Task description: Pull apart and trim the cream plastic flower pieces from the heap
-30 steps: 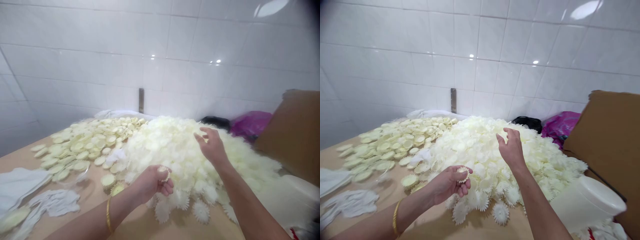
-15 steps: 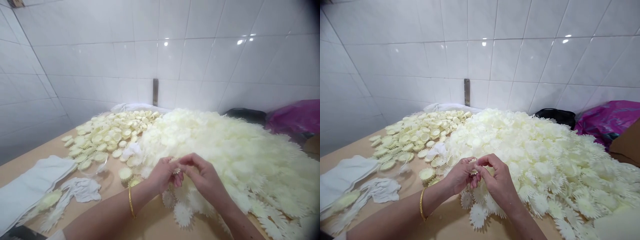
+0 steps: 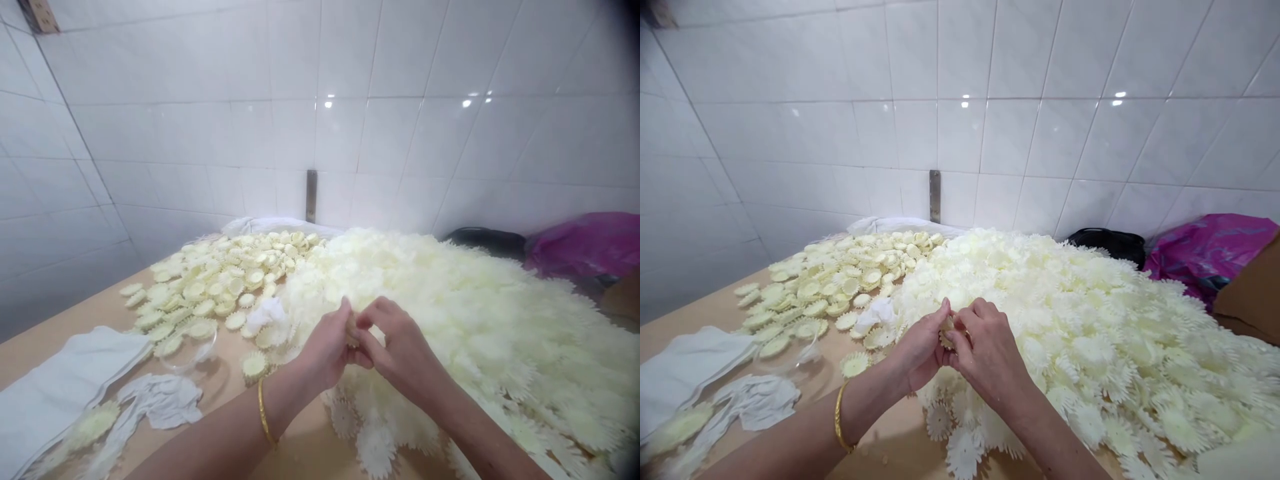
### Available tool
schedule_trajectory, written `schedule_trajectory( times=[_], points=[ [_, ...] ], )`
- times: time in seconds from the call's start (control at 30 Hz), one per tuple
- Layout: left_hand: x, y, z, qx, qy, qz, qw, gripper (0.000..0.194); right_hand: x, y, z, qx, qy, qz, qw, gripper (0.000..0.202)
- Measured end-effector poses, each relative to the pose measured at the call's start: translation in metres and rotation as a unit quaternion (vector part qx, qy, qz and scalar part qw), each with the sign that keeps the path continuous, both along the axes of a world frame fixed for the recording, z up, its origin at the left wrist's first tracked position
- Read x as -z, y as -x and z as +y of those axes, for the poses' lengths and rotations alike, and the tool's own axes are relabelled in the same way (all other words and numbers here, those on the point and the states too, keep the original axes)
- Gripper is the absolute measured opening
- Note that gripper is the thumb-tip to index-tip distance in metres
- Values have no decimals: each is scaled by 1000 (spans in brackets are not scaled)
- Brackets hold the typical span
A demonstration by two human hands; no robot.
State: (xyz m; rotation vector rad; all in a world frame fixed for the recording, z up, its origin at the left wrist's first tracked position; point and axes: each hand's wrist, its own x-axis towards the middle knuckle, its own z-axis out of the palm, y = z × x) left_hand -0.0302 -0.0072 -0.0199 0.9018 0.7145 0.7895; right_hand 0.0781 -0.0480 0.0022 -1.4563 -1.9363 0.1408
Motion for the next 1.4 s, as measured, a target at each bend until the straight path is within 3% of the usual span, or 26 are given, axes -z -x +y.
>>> schedule_trajectory(
  times=[0.1, 0.23, 0.37, 0.47, 0.63, 0.77, 0.87, 0.93, 1.0, 1.07, 1.17, 1.3, 1.4],
  points=[
    [-25, -1, 8, -15, -27, -45, 998, 42, -19, 1, 10, 34, -61, -17, 997, 13],
    [-42, -2, 12, 22, -59, -76, 995, 48, -32, -4, 21, 35, -58, 93, 993, 14],
    [-32, -6, 16, 56, -97, -86, 990, 40, -23, -12, 27, 11, 23, 214, 977, 21],
    [-20, -10, 20, 65, -71, -88, 991, 33, -10, -21, 30, -29, 88, 315, 945, 26],
    [-19, -15, 25, 32, -50, -99, 993, 18, -6, -41, 37, -33, 95, 411, 906, 28],
    [-26, -14, 22, -13, -67, -52, 996, 39, -12, -46, 35, 57, -15, 295, 954, 23],
    [-27, -13, 19, -7, -86, -38, 996, 42, -14, -37, 30, 76, -87, 154, 981, 17],
    [-25, -14, 17, 21, -109, -46, 993, 35, -13, -30, 27, 62, -89, 119, 987, 15],
    [-24, -14, 16, 55, -129, -59, 988, 28, -12, -27, 26, 39, -42, 146, 988, 15],
    [-23, -14, 17, 78, -139, -65, 985, 24, -12, -28, 26, 9, 32, 220, 975, 18],
    [-22, -14, 20, 92, -136, -67, 984, 22, -12, -34, 27, -40, 116, 347, 930, 26],
    [-22, -15, 23, 85, -117, -84, 986, 20, -13, -41, 31, -97, 151, 445, 877, 31],
    [-21, -16, 22, 86, -100, -110, 985, 17, -12, -43, 32, -109, 157, 464, 865, 30]
  ],
)
